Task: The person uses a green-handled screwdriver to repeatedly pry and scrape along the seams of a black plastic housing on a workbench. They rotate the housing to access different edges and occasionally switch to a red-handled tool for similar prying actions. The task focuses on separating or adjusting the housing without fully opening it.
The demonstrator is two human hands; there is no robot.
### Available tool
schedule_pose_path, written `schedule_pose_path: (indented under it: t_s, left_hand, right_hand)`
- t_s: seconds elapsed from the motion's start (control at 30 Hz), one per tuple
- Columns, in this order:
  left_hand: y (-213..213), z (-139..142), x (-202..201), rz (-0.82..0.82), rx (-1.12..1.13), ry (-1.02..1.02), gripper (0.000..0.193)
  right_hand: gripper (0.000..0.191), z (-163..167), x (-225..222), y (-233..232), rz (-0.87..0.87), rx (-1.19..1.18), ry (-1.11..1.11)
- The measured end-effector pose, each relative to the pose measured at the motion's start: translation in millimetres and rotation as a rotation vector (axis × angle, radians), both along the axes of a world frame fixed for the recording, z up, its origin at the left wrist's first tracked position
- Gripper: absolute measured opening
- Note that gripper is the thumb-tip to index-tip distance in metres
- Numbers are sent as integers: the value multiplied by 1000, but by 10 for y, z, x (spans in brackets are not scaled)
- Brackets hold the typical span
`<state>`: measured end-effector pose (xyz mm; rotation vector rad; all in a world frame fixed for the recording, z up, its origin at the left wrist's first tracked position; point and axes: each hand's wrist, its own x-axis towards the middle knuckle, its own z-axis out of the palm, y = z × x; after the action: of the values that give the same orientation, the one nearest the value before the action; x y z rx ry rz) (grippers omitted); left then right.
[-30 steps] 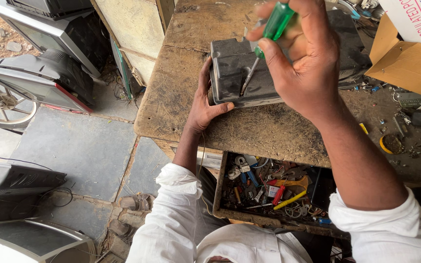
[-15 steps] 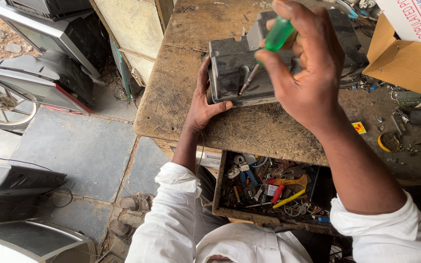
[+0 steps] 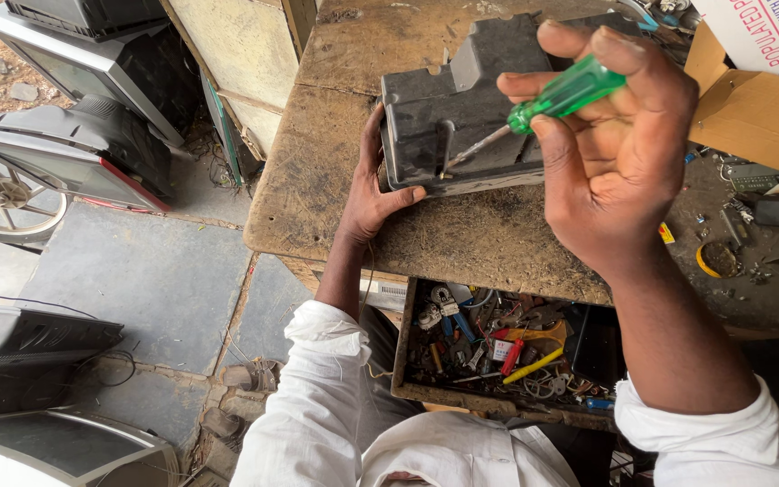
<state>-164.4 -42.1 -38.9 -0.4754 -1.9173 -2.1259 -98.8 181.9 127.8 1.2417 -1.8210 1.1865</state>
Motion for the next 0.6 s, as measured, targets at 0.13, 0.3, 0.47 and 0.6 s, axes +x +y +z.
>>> schedule_pose_path:
  t_s: [0.13, 0.3, 0.47, 0.6]
  left_hand:
    - [1, -15, 5, -19, 30, 9, 146]
    - [5, -58, -5, -17, 26, 7, 146]
    - [13, -62, -2, -15, 38, 0, 145]
    - [1, -26, 19, -43, 66, 30, 143]
  right_hand:
    - [56, 4, 38, 90, -28, -19, -2]
    - [57, -81, 148, 311, -79, -20, -5]
    - [46, -439, -9, 382, -273, -18, -120]
    - [26, -783, -237, 198, -309, 290, 147]
